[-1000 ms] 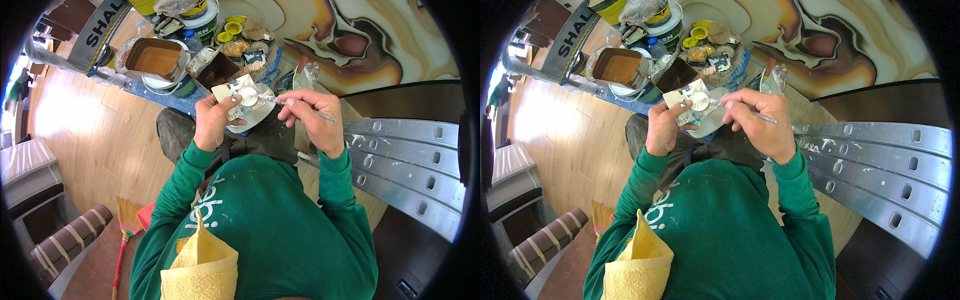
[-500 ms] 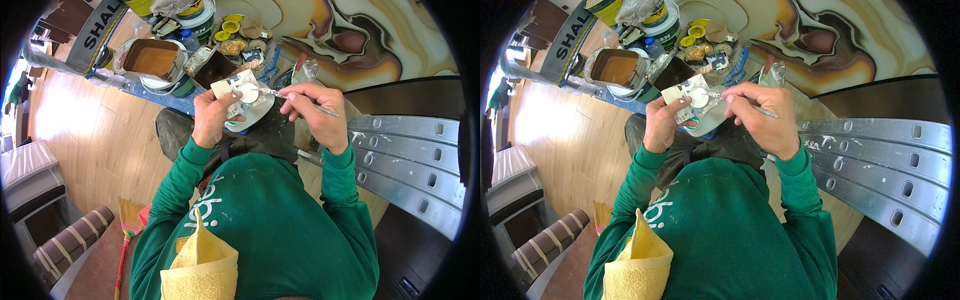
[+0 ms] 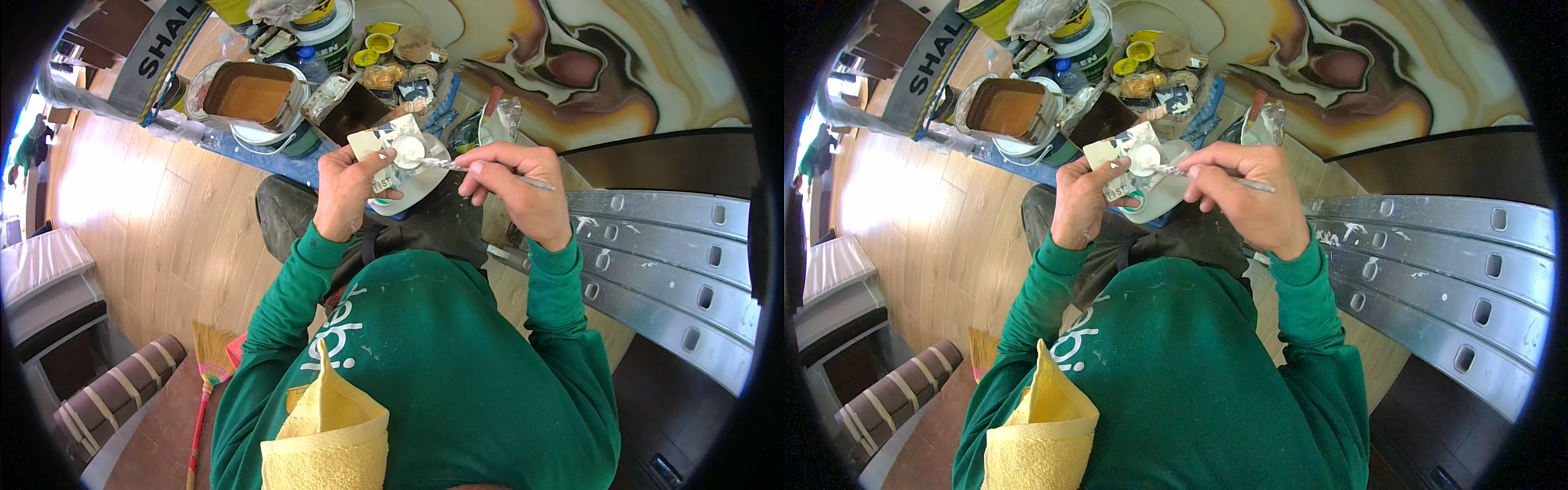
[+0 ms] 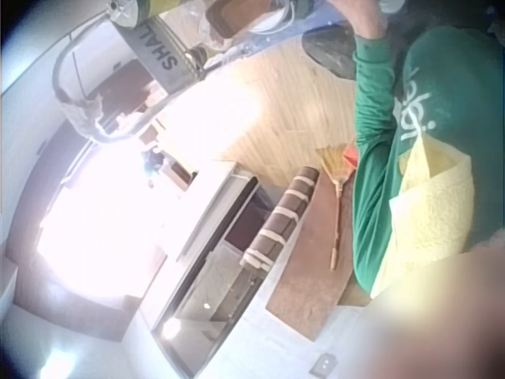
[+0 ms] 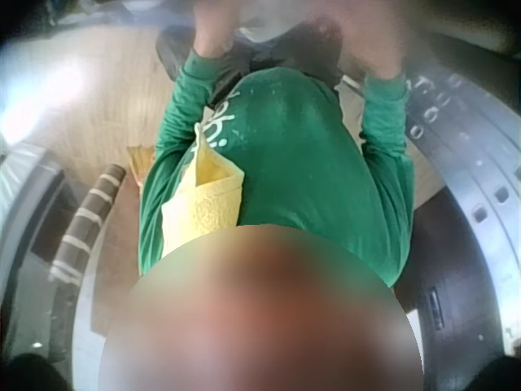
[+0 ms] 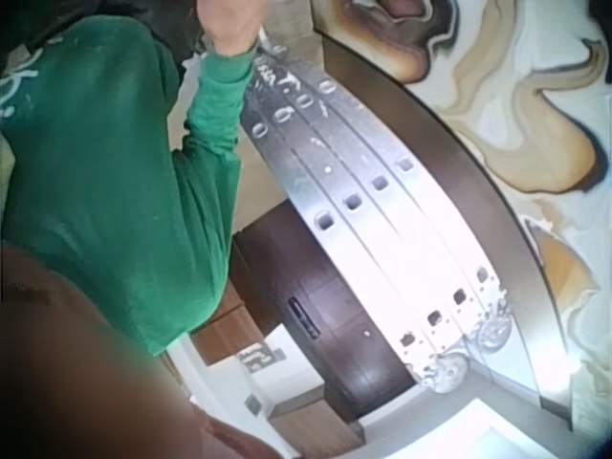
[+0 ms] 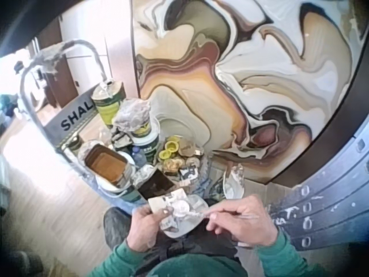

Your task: The person mixes white paint on a small card using a brush, repeatedly dipping the brush into a container and blending the paint on the card. The person holds the card in one hand and uses the brush in the other to stir and spread the paint.

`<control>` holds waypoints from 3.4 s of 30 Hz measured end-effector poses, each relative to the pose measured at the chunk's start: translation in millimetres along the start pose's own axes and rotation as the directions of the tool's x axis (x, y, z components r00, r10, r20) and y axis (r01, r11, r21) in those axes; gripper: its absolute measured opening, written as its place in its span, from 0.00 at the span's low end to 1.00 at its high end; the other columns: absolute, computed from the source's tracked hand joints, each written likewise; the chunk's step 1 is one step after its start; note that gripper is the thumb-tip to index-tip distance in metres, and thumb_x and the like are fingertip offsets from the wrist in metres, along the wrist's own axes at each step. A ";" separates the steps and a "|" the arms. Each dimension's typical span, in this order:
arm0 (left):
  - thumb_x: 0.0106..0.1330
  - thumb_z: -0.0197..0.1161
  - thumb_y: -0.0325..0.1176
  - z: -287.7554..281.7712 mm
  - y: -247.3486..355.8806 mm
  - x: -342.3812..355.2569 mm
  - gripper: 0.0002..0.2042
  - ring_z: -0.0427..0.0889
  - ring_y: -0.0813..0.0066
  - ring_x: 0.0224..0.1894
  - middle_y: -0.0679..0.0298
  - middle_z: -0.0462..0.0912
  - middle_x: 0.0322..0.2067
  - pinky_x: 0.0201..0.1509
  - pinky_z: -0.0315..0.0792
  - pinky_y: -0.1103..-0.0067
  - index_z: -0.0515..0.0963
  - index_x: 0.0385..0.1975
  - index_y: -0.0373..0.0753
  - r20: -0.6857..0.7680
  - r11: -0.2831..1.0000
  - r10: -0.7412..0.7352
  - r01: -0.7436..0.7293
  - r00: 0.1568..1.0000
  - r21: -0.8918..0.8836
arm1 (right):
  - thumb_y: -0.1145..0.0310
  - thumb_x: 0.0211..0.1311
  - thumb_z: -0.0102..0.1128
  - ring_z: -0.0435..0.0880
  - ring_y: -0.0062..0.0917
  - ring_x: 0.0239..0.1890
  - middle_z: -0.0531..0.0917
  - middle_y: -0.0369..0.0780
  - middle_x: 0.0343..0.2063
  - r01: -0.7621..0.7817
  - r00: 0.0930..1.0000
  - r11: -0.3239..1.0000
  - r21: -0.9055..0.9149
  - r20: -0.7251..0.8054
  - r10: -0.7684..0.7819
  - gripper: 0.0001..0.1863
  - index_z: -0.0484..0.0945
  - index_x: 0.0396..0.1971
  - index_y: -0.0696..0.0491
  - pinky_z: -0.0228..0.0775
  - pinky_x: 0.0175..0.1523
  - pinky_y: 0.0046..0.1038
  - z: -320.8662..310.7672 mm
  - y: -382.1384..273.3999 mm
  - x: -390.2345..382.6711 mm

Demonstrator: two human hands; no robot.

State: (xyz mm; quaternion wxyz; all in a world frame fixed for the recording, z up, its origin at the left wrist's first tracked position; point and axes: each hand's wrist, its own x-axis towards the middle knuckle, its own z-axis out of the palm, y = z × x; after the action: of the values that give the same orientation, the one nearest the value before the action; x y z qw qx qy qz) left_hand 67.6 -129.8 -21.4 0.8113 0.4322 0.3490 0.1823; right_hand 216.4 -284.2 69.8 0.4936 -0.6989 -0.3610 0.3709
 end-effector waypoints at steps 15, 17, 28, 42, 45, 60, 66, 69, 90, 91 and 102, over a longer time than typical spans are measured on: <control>0.62 0.62 0.26 2.7 -0.2 3.6 0.14 0.86 0.67 0.33 0.53 0.85 0.37 0.26 0.84 0.74 0.77 0.45 0.25 0.024 1.000 -0.013 0.014 1.000 -0.016 | 0.71 0.61 0.56 0.79 0.15 0.23 0.84 0.38 0.22 0.039 0.998 0.998 0.041 -0.048 -0.037 0.11 0.84 0.36 0.62 0.71 0.29 0.18 6.7 6.6 0.0; 0.62 0.62 0.26 2.1 -0.5 3.9 0.14 0.86 0.67 0.33 0.53 0.85 0.37 0.26 0.84 0.74 0.77 0.45 0.25 0.019 1.000 -0.010 0.011 1.000 -0.018 | 0.71 0.62 0.56 0.79 0.15 0.23 0.84 0.38 0.23 0.015 0.999 1.000 0.009 -0.036 -0.015 0.11 0.84 0.36 0.62 0.71 0.29 0.18 7.1 7.1 -0.2; 0.61 0.63 0.25 -1.4 -3.8 5.6 0.13 0.86 0.67 0.32 0.53 0.85 0.36 0.25 0.83 0.74 0.78 0.43 0.25 0.012 0.999 -0.016 0.016 1.000 -0.029 | 0.72 0.62 0.55 0.79 0.15 0.23 0.85 0.38 0.24 0.011 1.000 1.000 0.005 0.001 -0.011 0.11 0.84 0.36 0.61 0.70 0.29 0.17 3.8 8.9 -0.6; 0.60 0.63 0.25 1.3 -4.5 4.6 0.11 0.85 0.70 0.29 0.55 0.85 0.34 0.23 0.83 0.76 0.79 0.40 0.25 -0.009 1.000 0.002 -0.002 1.000 -0.011 | 0.71 0.60 0.56 0.78 0.14 0.21 0.84 0.36 0.21 0.070 0.992 0.990 -0.121 -0.099 -0.082 0.11 0.84 0.34 0.61 0.70 0.28 0.18 7.3 2.3 -1.5; 0.60 0.64 0.26 2.1 -6.2 4.2 0.13 0.86 0.70 0.31 0.53 0.85 0.36 0.24 0.83 0.76 0.77 0.43 0.25 -0.022 0.998 0.049 -0.048 0.999 0.035 | 0.70 0.60 0.56 0.79 0.14 0.21 0.84 0.36 0.19 0.064 0.992 0.976 -0.210 -0.097 -0.086 0.11 0.84 0.33 0.61 0.70 0.27 0.18 9.2 1.2 -0.7; 0.60 0.63 0.25 -0.6 -9.1 4.8 0.13 0.85 0.70 0.30 0.54 0.84 0.36 0.23 0.83 0.76 0.77 0.43 0.24 -0.021 0.999 0.023 -0.023 1.000 0.023 | 0.70 0.60 0.55 0.80 0.16 0.21 0.83 0.37 0.18 0.000 0.999 0.999 -0.037 -0.045 -0.001 0.11 0.84 0.30 0.61 0.71 0.27 0.19 5.8 -7.5 -1.8; 0.59 0.63 0.25 -0.2 -7.4 5.3 0.12 0.85 0.71 0.30 0.54 0.84 0.35 0.23 0.83 0.76 0.78 0.41 0.25 -0.016 0.999 0.018 -0.017 1.000 0.044 | 0.71 0.60 0.54 0.79 0.16 0.21 0.83 0.38 0.19 0.054 0.996 0.987 -0.151 -0.066 -0.064 0.10 0.83 0.32 0.61 0.70 0.27 0.19 3.7 -10.2 4.5; 0.59 0.63 0.25 1.2 -7.3 4.5 0.12 0.85 0.71 0.30 0.55 0.84 0.34 0.23 0.83 0.76 0.78 0.40 0.25 -0.016 0.998 0.028 -0.027 0.999 0.061 | 0.71 0.62 0.55 0.80 0.18 0.20 0.83 0.38 0.20 0.159 0.984 0.933 -0.323 -0.019 -0.175 0.10 0.83 0.32 0.61 0.70 0.27 0.20 6.9 -8.1 8.5; 0.60 0.64 0.25 -7.8 7.3 4.3 0.09 0.84 0.71 0.29 0.57 0.84 0.32 0.24 0.84 0.74 0.79 0.36 0.27 0.033 0.995 -0.092 0.093 0.995 -0.032 | 0.70 0.63 0.56 0.82 0.16 0.24 0.85 0.38 0.25 -0.043 0.987 0.998 0.048 0.158 0.035 0.09 0.83 0.36 0.59 0.66 0.27 0.15 -19.7 2.9 16.2; 0.60 0.64 0.25 -7.4 7.9 4.0 0.09 0.84 0.71 0.29 0.57 0.84 0.32 0.24 0.84 0.74 0.79 0.36 0.27 0.034 0.995 -0.091 0.092 0.995 -0.032 | 0.70 0.62 0.57 0.82 0.15 0.25 0.85 0.37 0.25 -0.049 0.993 0.998 0.031 0.112 0.046 0.09 0.83 0.35 0.59 0.67 0.27 0.15 -20.2 3.8 16.5; 0.59 0.64 0.25 -4.8 6.7 6.7 0.09 0.84 0.72 0.28 0.56 0.84 0.31 0.23 0.83 0.76 0.80 0.35 0.27 0.019 0.997 -0.072 0.071 0.997 0.032 | 0.73 0.58 0.58 0.80 0.16 0.26 0.84 0.37 0.26 -0.023 0.996 0.999 0.048 0.085 0.019 0.09 0.84 0.35 0.61 0.72 0.33 0.19 -18.2 2.0 15.3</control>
State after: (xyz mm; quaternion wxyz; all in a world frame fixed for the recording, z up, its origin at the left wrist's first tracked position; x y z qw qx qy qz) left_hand 68.8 -119.3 -20.5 0.8139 0.4340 0.3588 0.1432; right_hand 239.7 -279.1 69.7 0.4912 -0.6739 -0.3651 0.4139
